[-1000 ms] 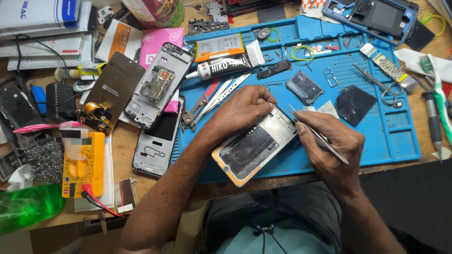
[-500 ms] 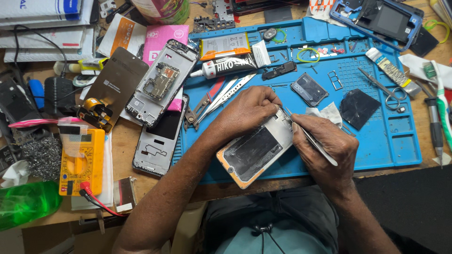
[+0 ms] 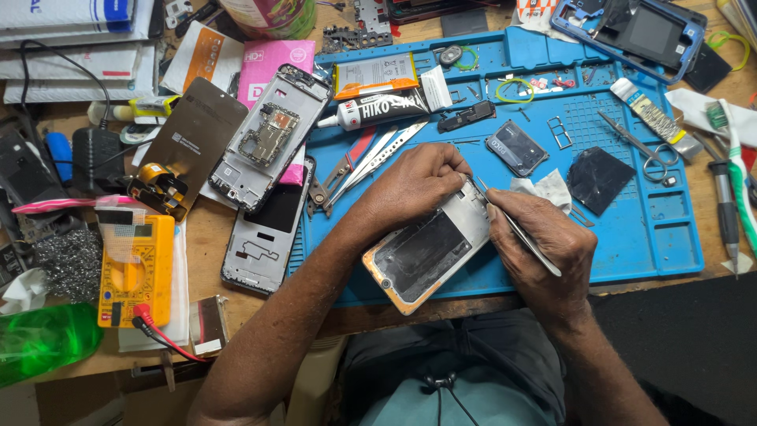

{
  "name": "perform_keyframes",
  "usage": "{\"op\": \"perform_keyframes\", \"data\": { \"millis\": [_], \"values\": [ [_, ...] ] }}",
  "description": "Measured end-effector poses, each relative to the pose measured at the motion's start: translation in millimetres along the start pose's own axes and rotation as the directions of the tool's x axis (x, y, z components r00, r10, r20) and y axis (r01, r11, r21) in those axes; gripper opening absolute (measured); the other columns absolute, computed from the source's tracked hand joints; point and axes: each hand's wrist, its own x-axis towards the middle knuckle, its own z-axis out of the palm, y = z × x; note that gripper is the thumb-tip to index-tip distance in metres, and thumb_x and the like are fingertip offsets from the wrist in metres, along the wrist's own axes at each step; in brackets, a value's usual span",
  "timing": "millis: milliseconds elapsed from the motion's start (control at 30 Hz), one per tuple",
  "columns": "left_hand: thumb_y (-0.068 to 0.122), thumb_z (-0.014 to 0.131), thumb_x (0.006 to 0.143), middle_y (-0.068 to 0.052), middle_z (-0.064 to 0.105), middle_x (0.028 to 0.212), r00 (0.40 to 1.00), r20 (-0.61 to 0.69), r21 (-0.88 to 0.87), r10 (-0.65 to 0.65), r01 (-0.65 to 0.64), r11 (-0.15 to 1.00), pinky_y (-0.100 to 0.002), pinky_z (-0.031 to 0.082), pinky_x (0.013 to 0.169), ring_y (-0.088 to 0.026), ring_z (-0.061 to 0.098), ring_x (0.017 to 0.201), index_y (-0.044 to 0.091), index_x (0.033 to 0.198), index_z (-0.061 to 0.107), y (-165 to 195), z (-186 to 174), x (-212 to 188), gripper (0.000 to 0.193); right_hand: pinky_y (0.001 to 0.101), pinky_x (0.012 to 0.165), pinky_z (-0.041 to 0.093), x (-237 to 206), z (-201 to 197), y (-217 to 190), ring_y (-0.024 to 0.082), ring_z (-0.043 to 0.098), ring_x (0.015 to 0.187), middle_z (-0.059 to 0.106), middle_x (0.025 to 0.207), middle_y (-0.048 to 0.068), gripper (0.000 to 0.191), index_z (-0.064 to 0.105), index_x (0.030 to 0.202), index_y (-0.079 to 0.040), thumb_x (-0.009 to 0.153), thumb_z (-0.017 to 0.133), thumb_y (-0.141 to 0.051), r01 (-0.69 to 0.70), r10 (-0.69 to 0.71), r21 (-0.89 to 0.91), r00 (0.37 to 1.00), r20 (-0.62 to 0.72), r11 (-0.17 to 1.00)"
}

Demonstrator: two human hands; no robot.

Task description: The person uses a metal prying tool to carefully separate the screen assembly from the smartphone frame. They then use a cloth to wipe the internal components and the screen surface before continuing to pry and adjust the device.

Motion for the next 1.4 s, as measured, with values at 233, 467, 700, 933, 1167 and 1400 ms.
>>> {"op": "perform_keyframes", "data": {
  "millis": [233,467,700,933,1167,1400],
  "values": [
    [0.021,0.062,0.094,-0.001,0.066,0.079,0.999,0.01,-0.082,0.033,-0.032,0.996,-0.027,0.049,0.059,-0.009,0.06,0.068,0.0,0.11,0.07,-3.4,2.8,-4.2,0.027,0.0265,0.087,0.058,-13.5,-20.0,3.4,0.017,0.073,0.096,0.076,0.108,0.015,0.018,0.072,0.123,0.004,0.108,0.07,-0.005,-0.167,0.194,0.192,0.972,-0.132,0.967],
    [0.023,0.049,0.098,-0.002,0.068,0.096,0.996,0.037,-0.333,-0.077,0.085,0.939,-0.025,0.055,0.062,-0.01,0.065,0.081,0.006,0.131,0.058,13.0,10.1,-3.5,0.038,0.0319,0.095,0.06,-25.6,-40.2,8.9,0.022,0.075,0.107,0.076,0.115,0.016,0.032,0.063,0.135,0.004,0.109,0.06,-0.014,-0.23,0.265,0.232,0.955,-0.133,0.945],
    [0.02,0.044,0.103,-0.007,0.065,0.109,0.997,0.055,-0.575,-0.048,0.071,0.815,-0.028,0.058,0.073,-0.013,0.065,0.094,0.009,0.142,0.051,26.0,26.5,-13.6,0.041,0.0479,0.104,0.049,-34.1,-41.8,-21.4,0.042,0.06,0.124,0.056,0.139,0.028,0.101,0.039,0.146,0.004,0.069,0.088,-0.037,-0.073,0.084,-0.135,0.993,0.081,0.988],
    [0.023,0.046,0.102,-0.006,0.061,0.118,0.999,0.012,-0.504,0.031,-0.021,0.863,-0.033,0.062,0.081,-0.016,0.062,0.099,0.011,0.145,0.046,31.6,13.5,-25.2,0.044,0.0468,0.114,0.046,-43.4,-52.0,-23.4,0.044,0.052,0.138,0.046,0.155,0.031,0.099,0.029,0.154,0.002,0.075,0.085,-0.02,-0.016,0.027,-0.09,0.992,0.121,0.996],
    [0.015,0.073,0.102,-0.007,0.075,0.107,0.855,-0.094,0.215,0.511,-0.483,0.849,-0.032,0.063,0.085,-0.016,0.075,0.098,0.009,0.133,0.058,18.4,-43.6,-55.1,0.035,0.0359,0.1,0.055,-48.3,-82.2,2.4,0.035,0.057,0.133,0.053,0.15,0.021,0.101,0.037,0.156,-0.006,0.068,0.084,-0.023,0.029,-0.027,0.003,0.865,0.501,1.0],
    [0.013,0.079,0.095,-0.003,0.078,0.099,0.826,-0.056,0.402,0.56,-0.495,0.77,-0.033,0.065,0.08,-0.013,0.078,0.092,0.011,0.114,0.064,27.5,-47.0,-77.5,0.024,0.0477,0.114,0.043,-48.9,-89.1,11.2,0.039,0.053,0.136,0.056,0.147,0.021,0.104,0.044,0.152,-0.005,0.064,0.088,-0.038,0.208,-0.099,-0.125,0.809,0.58,0.97]
  ]
}}
